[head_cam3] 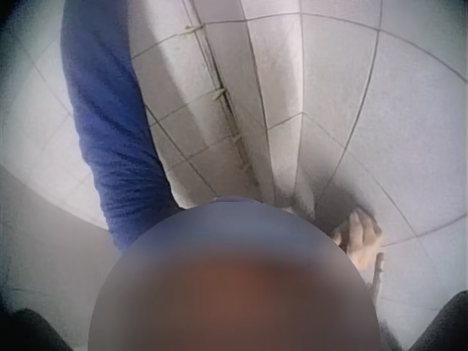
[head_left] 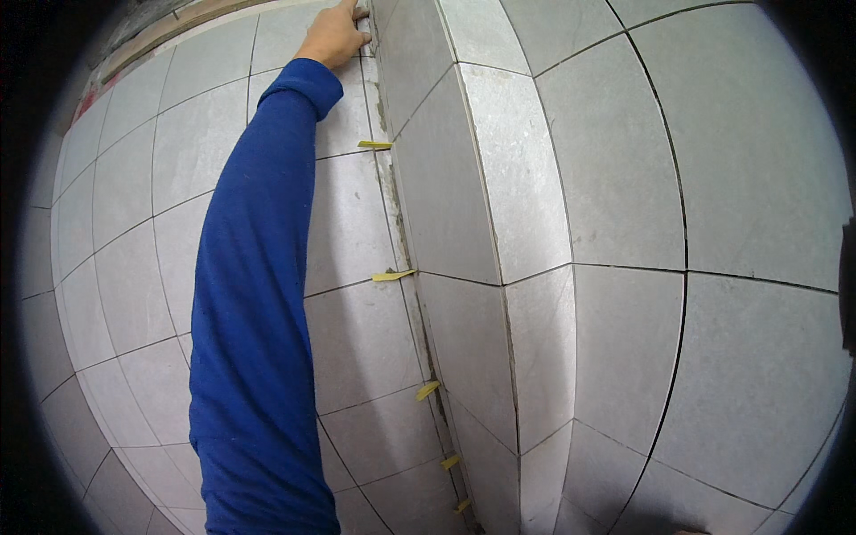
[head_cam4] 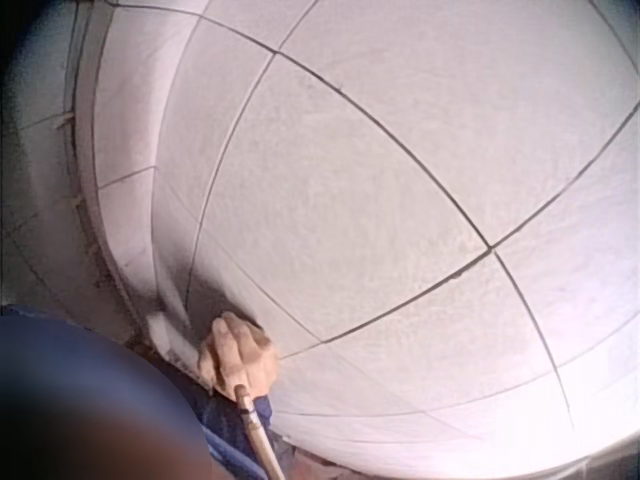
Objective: The person applies grout into the gaps between white wall tiles using a small trowel, then wipes the surface with a blue sponge. They repeatedly smooth the grout lines and clean excess material from the tile faces.
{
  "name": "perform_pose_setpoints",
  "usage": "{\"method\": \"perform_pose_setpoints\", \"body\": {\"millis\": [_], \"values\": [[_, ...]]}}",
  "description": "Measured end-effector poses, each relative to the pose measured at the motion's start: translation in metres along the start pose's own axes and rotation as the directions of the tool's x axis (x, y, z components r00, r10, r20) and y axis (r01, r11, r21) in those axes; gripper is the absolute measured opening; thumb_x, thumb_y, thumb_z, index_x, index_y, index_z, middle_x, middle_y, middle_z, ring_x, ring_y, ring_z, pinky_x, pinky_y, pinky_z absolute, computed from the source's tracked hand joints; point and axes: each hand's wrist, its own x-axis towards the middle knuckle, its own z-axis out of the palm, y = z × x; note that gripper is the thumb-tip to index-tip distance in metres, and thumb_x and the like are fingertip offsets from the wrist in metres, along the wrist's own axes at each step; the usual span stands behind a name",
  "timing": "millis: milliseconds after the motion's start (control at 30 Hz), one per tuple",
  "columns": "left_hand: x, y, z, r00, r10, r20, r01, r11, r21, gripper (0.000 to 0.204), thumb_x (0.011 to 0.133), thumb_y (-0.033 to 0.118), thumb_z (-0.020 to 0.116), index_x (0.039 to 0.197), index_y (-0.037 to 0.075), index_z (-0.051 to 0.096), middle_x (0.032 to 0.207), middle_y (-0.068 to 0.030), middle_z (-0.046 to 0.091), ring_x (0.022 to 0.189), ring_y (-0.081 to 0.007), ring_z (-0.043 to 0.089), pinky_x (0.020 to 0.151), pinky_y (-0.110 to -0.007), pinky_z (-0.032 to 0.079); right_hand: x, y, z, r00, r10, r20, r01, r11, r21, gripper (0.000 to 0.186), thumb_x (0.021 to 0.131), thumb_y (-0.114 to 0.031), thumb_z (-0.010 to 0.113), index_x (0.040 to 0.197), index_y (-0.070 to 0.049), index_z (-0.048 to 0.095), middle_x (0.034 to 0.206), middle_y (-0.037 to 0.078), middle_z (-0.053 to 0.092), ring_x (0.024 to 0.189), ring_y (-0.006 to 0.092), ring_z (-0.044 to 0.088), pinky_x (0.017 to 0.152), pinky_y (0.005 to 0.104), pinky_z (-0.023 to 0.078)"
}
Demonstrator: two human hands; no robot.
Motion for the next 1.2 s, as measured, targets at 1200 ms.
{"method": "perform_pose_setpoints", "body": {"millis": [1200], "values": [[0.012, -0.015, 0.000, 0.992, 0.027, 0.123, -0.014, 0.995, -0.098, 0.092, 0.079, -0.006, 0.063, 0.159, -0.009, 0.018, 0.149, -0.0365, 0.048, 0.142, -0.0382, 0.049, 0.115, -0.037, 0.043, 0.002, -0.002, 0.005, 0.999, -0.016, -0.028, 0.012, 0.990, -0.141, 0.042, 0.089, 0.001, 0.067, 0.130, 0.000, 0.061, 0.103, 0.022, 0.067, 0.073, 0.0295, 0.066, 0.064, 0.0387, 0.056]]}}
